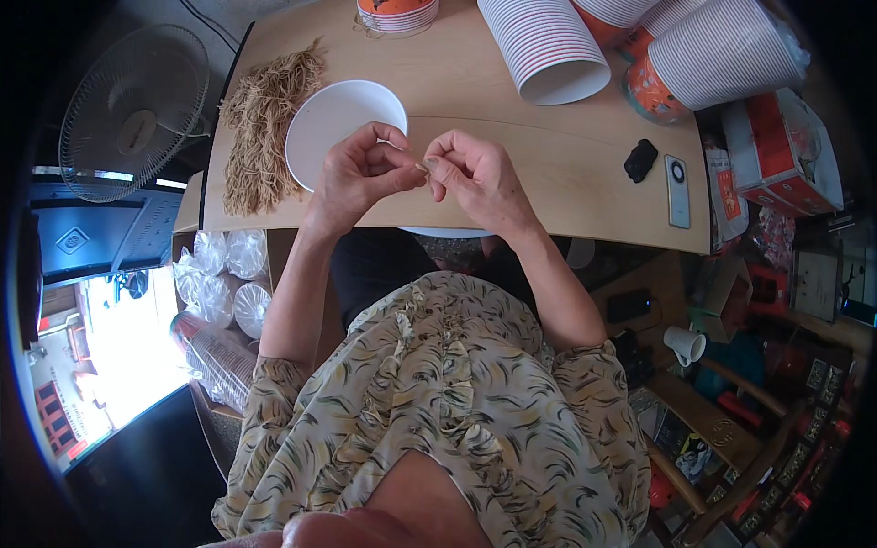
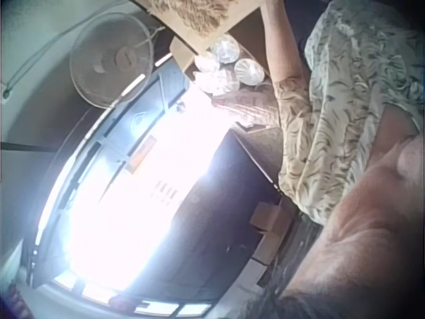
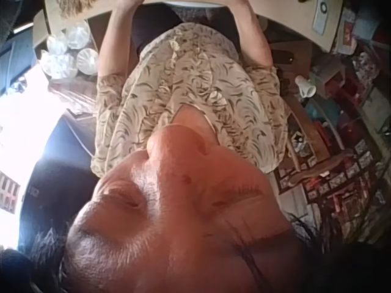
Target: Organizing and tying rubber bands around paper bowls for packaging.
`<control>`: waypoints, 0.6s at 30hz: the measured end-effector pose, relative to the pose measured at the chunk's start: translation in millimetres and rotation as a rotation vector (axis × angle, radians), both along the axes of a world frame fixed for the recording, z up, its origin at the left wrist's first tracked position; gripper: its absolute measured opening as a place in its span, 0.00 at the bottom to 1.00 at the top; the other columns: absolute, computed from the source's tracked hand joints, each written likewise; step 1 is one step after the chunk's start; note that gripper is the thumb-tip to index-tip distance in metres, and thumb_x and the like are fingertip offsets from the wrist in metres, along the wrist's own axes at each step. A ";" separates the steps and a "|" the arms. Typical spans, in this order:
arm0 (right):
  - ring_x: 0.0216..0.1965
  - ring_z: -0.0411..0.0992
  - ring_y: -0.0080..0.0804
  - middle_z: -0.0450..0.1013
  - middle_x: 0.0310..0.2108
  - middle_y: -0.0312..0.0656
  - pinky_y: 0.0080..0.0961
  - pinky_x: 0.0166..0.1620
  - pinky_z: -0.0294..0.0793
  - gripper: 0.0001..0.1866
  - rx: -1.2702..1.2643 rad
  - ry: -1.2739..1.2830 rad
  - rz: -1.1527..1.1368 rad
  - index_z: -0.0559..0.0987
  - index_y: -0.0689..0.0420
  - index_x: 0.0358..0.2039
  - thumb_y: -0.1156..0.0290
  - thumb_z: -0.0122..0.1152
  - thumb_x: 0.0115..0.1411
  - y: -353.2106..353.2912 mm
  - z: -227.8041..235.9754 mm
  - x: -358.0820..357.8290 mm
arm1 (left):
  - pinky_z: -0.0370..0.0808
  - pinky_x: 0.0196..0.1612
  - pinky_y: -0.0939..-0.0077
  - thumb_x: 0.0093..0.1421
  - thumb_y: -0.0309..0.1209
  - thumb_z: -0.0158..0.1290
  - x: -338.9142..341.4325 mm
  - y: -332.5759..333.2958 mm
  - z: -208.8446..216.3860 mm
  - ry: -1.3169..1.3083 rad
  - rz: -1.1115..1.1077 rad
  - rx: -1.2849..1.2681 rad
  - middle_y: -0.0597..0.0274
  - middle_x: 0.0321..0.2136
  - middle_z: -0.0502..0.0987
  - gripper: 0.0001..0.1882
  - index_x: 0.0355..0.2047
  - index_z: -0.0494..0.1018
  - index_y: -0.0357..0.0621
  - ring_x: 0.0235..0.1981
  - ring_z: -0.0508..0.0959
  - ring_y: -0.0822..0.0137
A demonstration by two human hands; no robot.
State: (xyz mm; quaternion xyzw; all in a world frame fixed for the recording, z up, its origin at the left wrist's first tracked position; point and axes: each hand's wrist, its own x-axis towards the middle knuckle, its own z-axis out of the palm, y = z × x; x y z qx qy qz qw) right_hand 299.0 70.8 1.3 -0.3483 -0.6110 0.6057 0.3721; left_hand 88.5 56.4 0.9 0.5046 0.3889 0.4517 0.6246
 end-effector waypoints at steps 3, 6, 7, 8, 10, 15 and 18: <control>0.27 0.70 0.16 0.73 0.25 0.33 0.15 0.33 0.69 0.08 -0.036 0.024 -0.020 0.76 0.63 0.40 0.69 0.55 0.72 -1.7 -2.5 0.5 | 0.82 0.47 0.79 0.59 0.19 0.64 -3.2 1.0 -5.6 -0.024 -0.013 -0.004 0.59 0.35 0.83 0.18 0.46 0.69 0.38 0.40 0.84 0.70; 0.27 0.70 0.16 0.73 0.24 0.32 0.16 0.32 0.67 0.11 -0.122 0.003 -0.099 0.76 0.61 0.39 0.65 0.56 0.72 -2.9 5.9 5.2 | 0.82 0.47 0.79 0.59 0.19 0.64 -4.4 1.3 -6.7 -0.066 -0.019 -0.007 0.60 0.35 0.83 0.17 0.46 0.69 0.38 0.41 0.84 0.70; 0.27 0.70 0.16 0.73 0.24 0.32 0.16 0.32 0.67 0.11 -0.122 0.003 -0.098 0.76 0.61 0.39 0.65 0.56 0.72 -2.2 7.6 5.1 | 0.82 0.47 0.79 0.59 0.19 0.64 -4.8 1.5 -6.7 -0.059 -0.019 -0.010 0.60 0.35 0.83 0.17 0.46 0.69 0.38 0.41 0.84 0.70; 0.26 0.69 0.16 0.73 0.24 0.32 0.16 0.32 0.67 0.12 -0.111 -0.019 -0.085 0.77 0.61 0.38 0.65 0.57 0.72 -1.0 9.0 5.0 | 0.82 0.47 0.79 0.59 0.19 0.64 -5.1 1.5 -6.7 -0.052 -0.019 -0.012 0.60 0.35 0.83 0.17 0.46 0.69 0.38 0.41 0.84 0.70; 0.26 0.69 0.15 0.73 0.24 0.32 0.15 0.32 0.66 0.12 -0.100 -0.042 -0.077 0.77 0.61 0.37 0.64 0.57 0.72 1.2 9.0 6.0 | 0.81 0.47 0.79 0.59 0.19 0.64 -4.0 1.6 -6.1 -0.055 -0.021 -0.012 0.60 0.35 0.83 0.17 0.46 0.69 0.38 0.41 0.84 0.71; 0.24 0.66 0.13 0.72 0.24 0.31 0.15 0.29 0.67 0.11 -0.041 -0.095 -0.028 0.77 0.63 0.34 0.68 0.60 0.70 2.6 5.5 -1.4 | 0.81 0.44 0.79 0.60 0.21 0.64 -0.8 1.5 -3.4 -0.028 -0.015 0.025 0.61 0.31 0.83 0.16 0.44 0.69 0.36 0.37 0.84 0.73; 0.24 0.66 0.13 0.72 0.25 0.31 0.15 0.29 0.67 0.09 -0.031 -0.091 -0.027 0.77 0.64 0.34 0.71 0.60 0.69 3.6 3.4 1.0 | 0.82 0.43 0.78 0.60 0.21 0.64 -1.5 1.4 -1.6 0.020 -0.010 0.018 0.59 0.32 0.83 0.15 0.43 0.69 0.36 0.37 0.84 0.72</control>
